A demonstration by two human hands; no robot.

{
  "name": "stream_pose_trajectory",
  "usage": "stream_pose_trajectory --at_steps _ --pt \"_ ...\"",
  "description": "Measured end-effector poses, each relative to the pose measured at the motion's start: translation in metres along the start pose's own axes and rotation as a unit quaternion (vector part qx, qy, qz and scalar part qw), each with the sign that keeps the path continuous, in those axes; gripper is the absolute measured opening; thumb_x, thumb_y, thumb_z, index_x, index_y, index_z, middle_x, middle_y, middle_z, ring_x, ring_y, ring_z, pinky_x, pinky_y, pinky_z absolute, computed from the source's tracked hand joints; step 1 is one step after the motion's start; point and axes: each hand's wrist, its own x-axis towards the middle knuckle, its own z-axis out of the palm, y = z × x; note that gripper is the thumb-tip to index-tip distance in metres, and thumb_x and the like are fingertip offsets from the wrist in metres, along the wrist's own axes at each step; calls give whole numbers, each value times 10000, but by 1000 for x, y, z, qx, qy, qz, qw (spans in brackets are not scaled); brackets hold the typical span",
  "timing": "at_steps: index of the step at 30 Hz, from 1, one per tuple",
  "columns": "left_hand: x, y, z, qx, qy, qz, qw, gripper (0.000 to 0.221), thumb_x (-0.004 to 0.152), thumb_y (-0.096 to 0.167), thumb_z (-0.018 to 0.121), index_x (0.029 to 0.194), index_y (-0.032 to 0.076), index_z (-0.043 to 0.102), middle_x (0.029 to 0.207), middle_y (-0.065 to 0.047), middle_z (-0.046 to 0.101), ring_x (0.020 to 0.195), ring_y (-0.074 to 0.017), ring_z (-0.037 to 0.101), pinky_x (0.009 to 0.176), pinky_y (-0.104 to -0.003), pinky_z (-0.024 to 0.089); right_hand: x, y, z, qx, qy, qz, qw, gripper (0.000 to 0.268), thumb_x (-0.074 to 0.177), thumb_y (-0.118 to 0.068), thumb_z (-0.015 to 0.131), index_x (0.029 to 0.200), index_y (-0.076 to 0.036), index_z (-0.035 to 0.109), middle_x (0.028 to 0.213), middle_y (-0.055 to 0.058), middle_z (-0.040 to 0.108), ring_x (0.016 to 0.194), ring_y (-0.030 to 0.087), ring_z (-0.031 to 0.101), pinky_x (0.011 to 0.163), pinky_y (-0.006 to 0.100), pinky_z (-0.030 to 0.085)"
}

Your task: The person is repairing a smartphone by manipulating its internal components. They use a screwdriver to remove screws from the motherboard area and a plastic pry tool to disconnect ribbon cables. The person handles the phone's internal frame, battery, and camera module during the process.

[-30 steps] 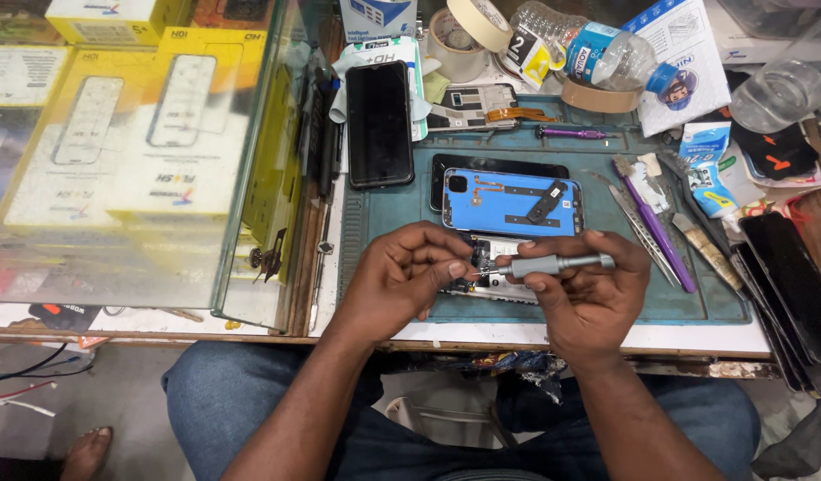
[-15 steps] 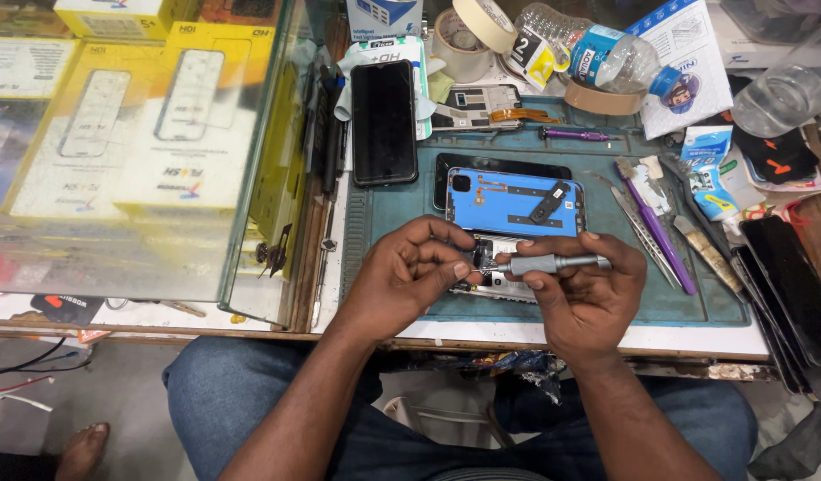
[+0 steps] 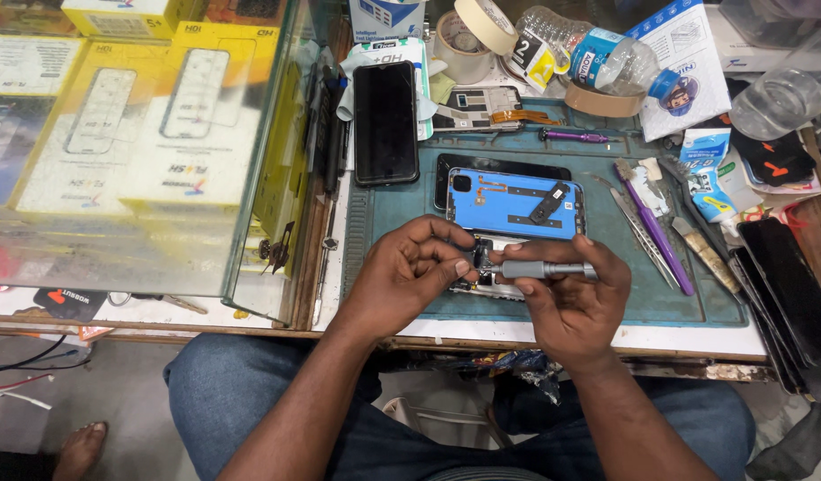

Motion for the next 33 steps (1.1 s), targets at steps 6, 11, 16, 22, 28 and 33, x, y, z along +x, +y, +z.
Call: stream_pose_trajectory --at_steps 6,11,16,22,28,33 --pt "-1 11 6 16 31 -72 997 243 949 15 672 1190 -7 668 994 -99 791 702 -56 672 478 -225 473 0 2 0 -12 16 2 1000 672 1057 17 606 1592 -217 273 1238 210 690 1116 299 734 935 412 679" --pt "-8 21 16 213 130 41 967 197 919 126 713 1102 54 730 1040 -68 778 565 -124 604 476 -301 491 3 2 -1 0 65 18 998 662 1089 29 607 1619 -190 276 1182 189 689 1099 280 748 939 403 675" --pt "-17 21 29 474 145 200 845 137 892 168 737 997 82 759 1022 -58 712 978 -270 684 784 -404 559 34 -1 -17 -119 17 32 992 650 1100 76 586 1613 -122 238 1206 195 648 1096 256 715 954 364 654" --pt "-14 12 34 527 152 163 820 171 882 161 713 1001 46 755 1057 -73 686 992 -287 657 817 -429 557 61 -4 -15 -212 -79 74 971 644 1004 61 649 1547 -68 327 1179 162 713 977 197 754 786 281 613" --pt "-11 12 35 535 144 136 822 135 867 149 710 941 44 753 990 -86 665 940 -294 672 780 -450 551 63 2 -9 -227 -97 103 964 621 969 31 689 1504 -60 387 1150 145 730 940 190 779 685 274 616" --pt "-10 14 34 537 126 107 827 129 845 131 694 914 35 745 976 -88 655 896 -291 689 748 -454 557 64 2 -8 -245 -113 72 960 627 975 14 691 1515 -68 383 1147 148 726 957 212 782 756 309 646"
